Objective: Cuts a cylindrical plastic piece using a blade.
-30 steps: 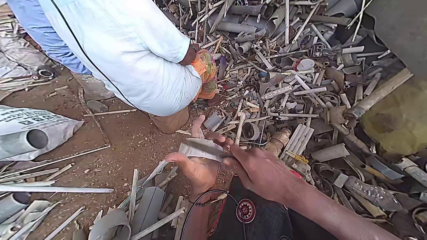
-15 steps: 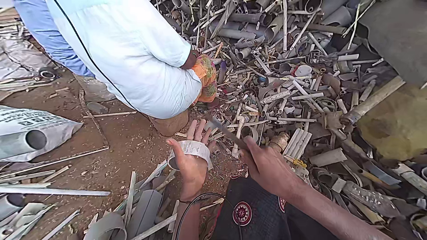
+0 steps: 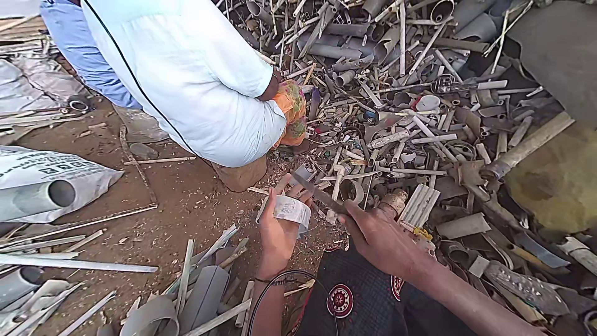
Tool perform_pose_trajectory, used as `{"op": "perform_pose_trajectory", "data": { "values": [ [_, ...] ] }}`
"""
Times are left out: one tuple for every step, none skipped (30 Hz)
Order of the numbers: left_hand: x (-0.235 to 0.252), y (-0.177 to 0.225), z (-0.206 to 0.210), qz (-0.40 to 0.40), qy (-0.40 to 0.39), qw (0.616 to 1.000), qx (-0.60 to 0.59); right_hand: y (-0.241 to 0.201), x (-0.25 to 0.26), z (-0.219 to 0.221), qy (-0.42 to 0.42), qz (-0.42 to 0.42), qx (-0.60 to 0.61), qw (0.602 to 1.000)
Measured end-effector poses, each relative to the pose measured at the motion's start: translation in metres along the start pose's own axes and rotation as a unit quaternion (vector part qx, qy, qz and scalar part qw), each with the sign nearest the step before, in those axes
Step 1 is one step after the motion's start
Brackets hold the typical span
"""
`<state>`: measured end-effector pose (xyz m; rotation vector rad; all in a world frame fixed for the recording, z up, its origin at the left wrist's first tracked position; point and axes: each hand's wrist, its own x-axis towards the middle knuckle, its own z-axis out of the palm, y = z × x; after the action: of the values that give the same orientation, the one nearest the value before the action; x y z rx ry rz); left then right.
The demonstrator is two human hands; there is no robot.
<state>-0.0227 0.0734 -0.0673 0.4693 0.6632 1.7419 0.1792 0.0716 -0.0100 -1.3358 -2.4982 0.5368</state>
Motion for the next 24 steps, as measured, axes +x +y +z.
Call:
{"op": "perform_pose_trajectory", "data": {
  "values": [
    [0.001,0.0,0.003,0.004,0.023,0.999,-0.023,-0.005,-0.001,0.003,-0.017,-0.002,-0.014,1.0],
    [0.001,0.0,0.004,0.012,0.03,0.999,-0.032,-0.011,-0.001,0.004,-0.032,-0.001,-0.025,0.999],
    [-0.001,0.0,0.005,0.015,0.03,0.999,-0.037,-0.015,-0.001,0.006,-0.046,0.002,-0.031,0.998],
    [-0.003,0.0,0.008,0.013,0.028,0.998,-0.046,-0.017,0.001,0.008,-0.048,0.0,-0.036,0.998],
    [-0.006,0.002,0.011,0.005,0.027,0.998,-0.063,-0.018,0.003,0.01,-0.042,-0.004,-0.035,0.999],
    [-0.009,0.003,0.015,-0.004,0.029,0.996,-0.086,-0.017,0.005,0.013,-0.029,-0.012,-0.033,0.999],
    [-0.011,0.004,0.019,-0.011,0.028,0.993,-0.112,-0.016,0.008,0.014,-0.019,-0.019,-0.03,0.999],
    [-0.014,0.003,0.021,-0.015,0.025,0.991,-0.134,-0.016,0.009,0.014,-0.01,-0.025,-0.029,0.999],
    [-0.015,0.001,0.023,-0.011,0.022,0.987,-0.156,-0.017,0.01,0.013,-0.007,-0.026,-0.03,0.999],
    [-0.016,-0.001,0.025,-0.004,0.025,0.985,-0.171,-0.02,0.011,0.011,-0.01,-0.023,-0.029,0.999],
    [-0.016,-0.003,0.026,0.008,0.024,0.983,-0.18,-0.022,0.012,0.011,-0.013,-0.019,-0.029,0.999],
    [-0.016,-0.006,0.025,0.024,0.017,0.982,-0.185,-0.023,0.014,0.011,-0.017,-0.013,-0.026,0.999],
    [-0.015,-0.008,0.025,0.042,0.017,0.982,-0.183,-0.023,0.015,0.014,-0.018,-0.01,-0.019,1.0],
    [-0.015,-0.011,0.025,0.057,0.026,0.982,-0.177,-0.022,0.016,0.017,-0.021,-0.011,-0.009,1.0],
    [-0.015,-0.013,0.025,0.067,0.043,0.982,-0.173,-0.023,0.017,0.02,-0.043,-0.01,0.0,0.999],
    [-0.014,-0.014,0.025,0.069,0.067,0.98,-0.172,-0.024,0.018,0.022,-0.077,-0.009,0.003,0.997],
    [-0.014,-0.015,0.025,0.07,0.107,0.977,-0.169,-0.027,0.017,0.023,-0.115,-0.014,0.0,0.993],
    [-0.013,-0.016,0.023,0.072,0.133,0.976,-0.156,-0.031,0.017,0.024,-0.151,-0.022,-0.005,0.988],
    [-0.012,-0.015,0.022,0.071,0.149,0.975,-0.15,-0.036,0.017,0.022,-0.188,-0.025,-0.005,0.982],
    [-0.011,-0.015,0.022,0.073,0.158,0.975,-0.141,-0.04,0.017,0.02,-0.211,-0.025,-0.002,0.977],
    [-0.01,-0.014,0.022,0.073,0.158,0.976,-0.127,-0.041,0.017,0.018,-0.214,-0.024,-0.005,0.976],
    [-0.01,-0.013,0.022,0.071,0.153,0.979,-0.114,-0.041,0.016,0.019,-0.202,-0.021,-0.008,0.979],
    [-0.01,-0.013,0.021,0.065,0.152,0.98,-0.111,-0.04,0.016,0.02,-0.189,-0.018,-0.014,0.982],
    [-0.009,-0.013,0.022,0.054,0.155,0.98,-0.117,-0.038,0.017,0.022,-0.176,-0.017,-0.019,0.984]
  ]
}}
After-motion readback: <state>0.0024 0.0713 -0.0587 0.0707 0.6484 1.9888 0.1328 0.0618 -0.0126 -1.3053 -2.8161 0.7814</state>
